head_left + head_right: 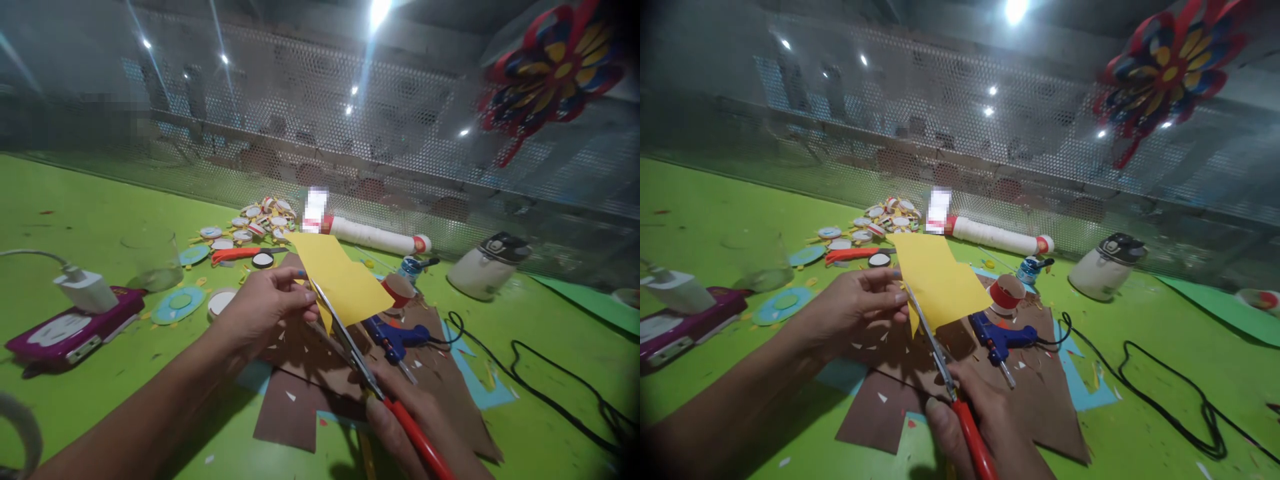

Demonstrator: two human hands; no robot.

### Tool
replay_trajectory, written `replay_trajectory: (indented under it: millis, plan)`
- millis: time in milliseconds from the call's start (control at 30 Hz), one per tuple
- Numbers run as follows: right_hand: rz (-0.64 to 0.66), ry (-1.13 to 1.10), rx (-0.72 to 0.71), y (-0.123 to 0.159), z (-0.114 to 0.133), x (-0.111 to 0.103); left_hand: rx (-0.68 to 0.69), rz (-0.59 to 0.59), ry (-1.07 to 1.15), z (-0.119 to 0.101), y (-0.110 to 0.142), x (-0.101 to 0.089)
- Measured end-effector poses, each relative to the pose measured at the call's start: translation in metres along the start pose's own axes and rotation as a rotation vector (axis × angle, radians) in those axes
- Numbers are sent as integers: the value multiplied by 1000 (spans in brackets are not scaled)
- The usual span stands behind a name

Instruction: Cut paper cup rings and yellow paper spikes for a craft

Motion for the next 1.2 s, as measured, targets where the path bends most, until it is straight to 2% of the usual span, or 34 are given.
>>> replay_trajectory:
  millis: [167,633,767,967,1200]
  plan:
    - [10,16,-1,0,-2,0,-35,-18,11,0,2,-1]
    - [53,31,11,1,-7,2,-22,76,104,3,-7,-2]
    - [32,22,17,1,-8,3,-10,85,135,5,-8,-2]
    - [-80,15,25,1,0,1,21,71,142,7,-8,-1]
    - [-62,102,27,-2,0,2,34,88,136,9,-7,1]
Point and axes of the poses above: each hand's wrist, its own y-axis away from the middle knuckle, its own x-axis out of the palm, z = x × y, the point moved 5 cm from there along -y, towards the middle knuckle, and after that the axes turned 2 degrees about -y, right-handed, at the moved point
